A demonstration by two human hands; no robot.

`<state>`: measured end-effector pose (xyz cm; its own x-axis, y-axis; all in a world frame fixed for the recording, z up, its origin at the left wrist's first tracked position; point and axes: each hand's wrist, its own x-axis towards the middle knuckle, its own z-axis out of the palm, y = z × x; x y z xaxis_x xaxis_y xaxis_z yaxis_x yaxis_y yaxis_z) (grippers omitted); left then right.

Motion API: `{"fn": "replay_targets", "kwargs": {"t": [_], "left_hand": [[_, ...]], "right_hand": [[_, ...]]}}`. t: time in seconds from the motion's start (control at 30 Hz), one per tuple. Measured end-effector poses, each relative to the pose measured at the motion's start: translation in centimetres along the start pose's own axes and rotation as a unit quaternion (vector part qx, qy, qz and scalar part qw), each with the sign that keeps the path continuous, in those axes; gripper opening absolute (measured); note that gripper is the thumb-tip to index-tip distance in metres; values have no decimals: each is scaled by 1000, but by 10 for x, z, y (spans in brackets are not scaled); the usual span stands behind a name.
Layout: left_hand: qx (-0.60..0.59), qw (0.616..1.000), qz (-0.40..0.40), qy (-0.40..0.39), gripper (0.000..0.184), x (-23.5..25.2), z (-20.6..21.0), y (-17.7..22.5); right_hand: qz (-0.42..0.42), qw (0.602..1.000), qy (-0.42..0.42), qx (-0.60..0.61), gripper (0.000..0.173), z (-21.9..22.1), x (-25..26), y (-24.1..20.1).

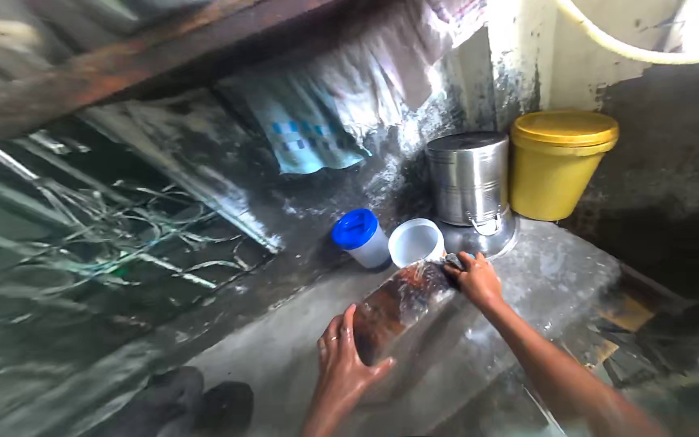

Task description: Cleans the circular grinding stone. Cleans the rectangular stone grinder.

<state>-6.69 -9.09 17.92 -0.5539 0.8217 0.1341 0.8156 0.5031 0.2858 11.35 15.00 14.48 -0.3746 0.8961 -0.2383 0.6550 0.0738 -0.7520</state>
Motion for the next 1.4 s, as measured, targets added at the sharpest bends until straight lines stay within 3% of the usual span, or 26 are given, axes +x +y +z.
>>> {"fn": "replay_targets", "kwargs": {"t": [0.1,0.17,0.23,0.33,0.37,0.43,0.5,0.6,0.7,0.77,0.8,0.9,1.0,1.07,1.13,1.17,1.23,1.3,1.33,1.4], "left_hand": [[-78,996,23,41,129,4,18,-2],[-112,990,31,81,128,7,27,-2],[-138,986,34,89,122,3,35,-8],[-249,965,43,71,81,-10,53,-29],[-263,959,57,84,81,-11,56,-32],[-212,964,95,133,101,-2,53,-26],[-182,972,75,128,123,3,47,-16],[-173,969,76,156,125,5,52,-17],[-192,965,107,146,108,2,50,-20],[-183,962,128,156,82,-2,57,-24],[-170,964,132,157,84,-2,57,-23],[-190,966,99,145,119,0,51,-18],[-186,964,95,164,122,1,54,-21],[-184,961,120,170,110,2,52,-23],[-185,953,146,188,84,1,58,-26],[-195,951,148,190,86,0,60,-28],[-219,948,132,190,110,6,60,-22],[-205,954,115,189,118,2,61,-23],[-196,956,115,184,118,2,60,-23],[-200,954,133,177,116,4,56,-24]], "right_hand": [[-24,998,31,-54,38,-1,-15,-40],[-114,986,68,-99,31,11,-42,-76],[-236,957,106,-129,29,52,-80,-105],[-378,879,235,-169,25,130,-119,-127],[-386,867,261,-177,24,138,-120,-128],[-322,896,242,-190,25,122,-111,-125],[-175,949,175,-194,29,80,-83,-119],[-46,962,200,-181,33,52,-60,-117],[-83,962,174,-194,38,95,-120,-144],[-222,902,290,-233,29,139,-138,-134],[-244,892,309,-224,27,140,-134,-128],[-132,934,269,-195,31,91,-81,-111],[-25,952,269,-144,33,69,-62,-109],[-94,941,284,-159,28,102,-99,-126],[-214,906,317,-180,23,139,-122,-124],[-237,900,318,-182,22,141,-121,-118],[-171,923,299,-174,27,106,-90,-107],[-27,961,243,-128,31,68,-59,-94],[6,966,235,-104,31,61,-53,-95],[-45,959,245,-131,32,76,-76,-108]]}}
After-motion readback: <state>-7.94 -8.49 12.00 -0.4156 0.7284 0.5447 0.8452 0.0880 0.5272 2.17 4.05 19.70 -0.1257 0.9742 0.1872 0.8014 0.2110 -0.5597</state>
